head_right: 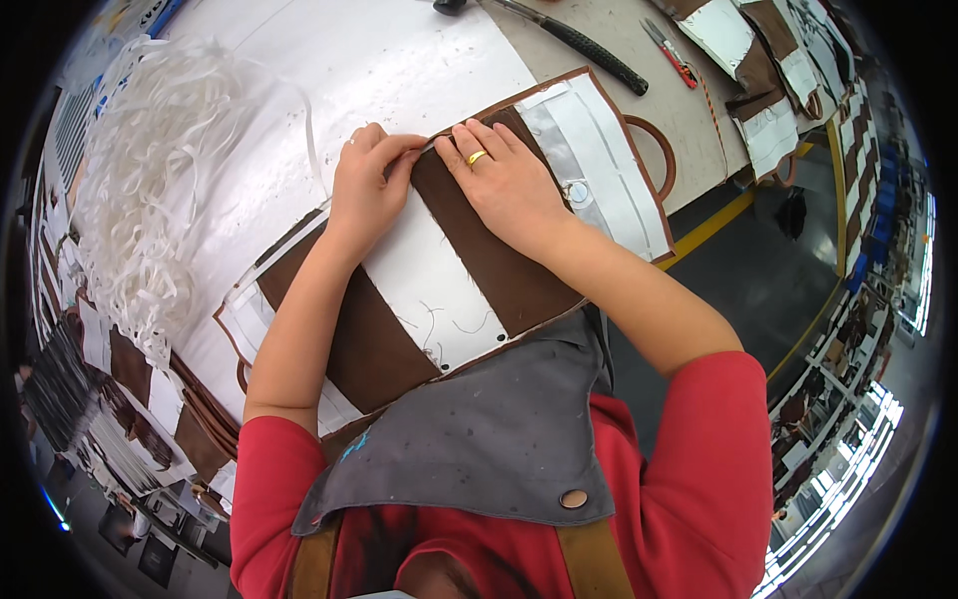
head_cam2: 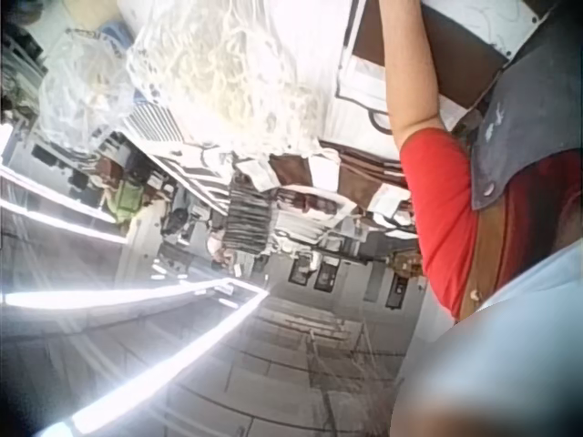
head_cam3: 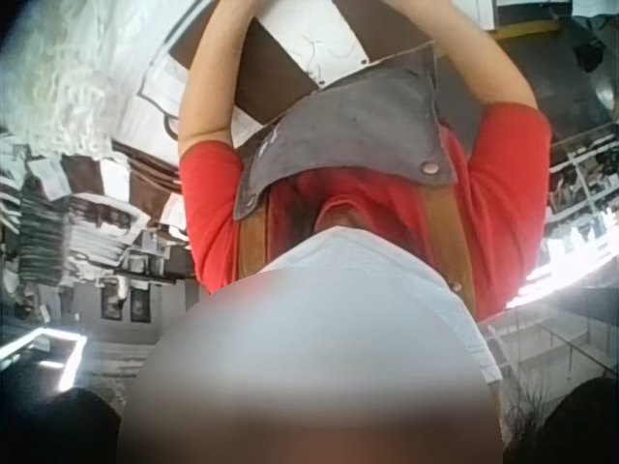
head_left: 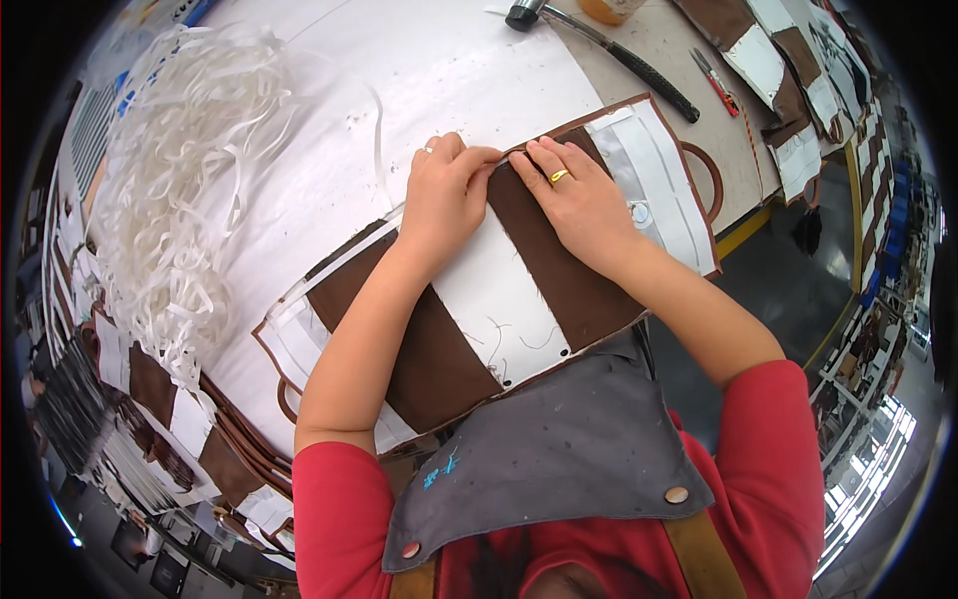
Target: Applying adhesive strips and hammering the edges of leather bag components in a workshop.
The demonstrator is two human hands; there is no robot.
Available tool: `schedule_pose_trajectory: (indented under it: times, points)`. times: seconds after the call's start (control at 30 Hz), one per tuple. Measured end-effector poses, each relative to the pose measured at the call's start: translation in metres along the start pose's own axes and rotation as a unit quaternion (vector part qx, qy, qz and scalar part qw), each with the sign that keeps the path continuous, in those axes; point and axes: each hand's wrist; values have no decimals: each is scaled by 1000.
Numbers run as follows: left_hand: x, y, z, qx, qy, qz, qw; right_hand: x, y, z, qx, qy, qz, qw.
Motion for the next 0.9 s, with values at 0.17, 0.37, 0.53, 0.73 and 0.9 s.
schedule_pose_trajectory:
  times: [0.17, 0.37, 0.53, 0.73, 0.9]
  points:
    - [-4, 3, 1, -8, -83, 106, 991, 8, -1, -4, -39, -111, 44, 992]
    - [-5, 2, 3, -20, -133, 155, 979, 7, -6, -3, -44, -67, 11, 997]
    - [-5, 3, 3, -25, -167, 171, 971, 32, -6, -1, -45, 70, -56, 995]
    - [-3, 3, 5, -19, -209, 177, 962, 34, -25, -6, 35, -154, 28, 987]
    - [1, 6, 3, 43, -83, 65, 994, 4, -28, 8, 20, -328, 84, 941]
Point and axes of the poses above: each hand's wrist, its own y-axis away from the middle knuckle, its own z-axis out of the palm, x = y × z, and after that the axes turned 13 degrees about y, right-handed
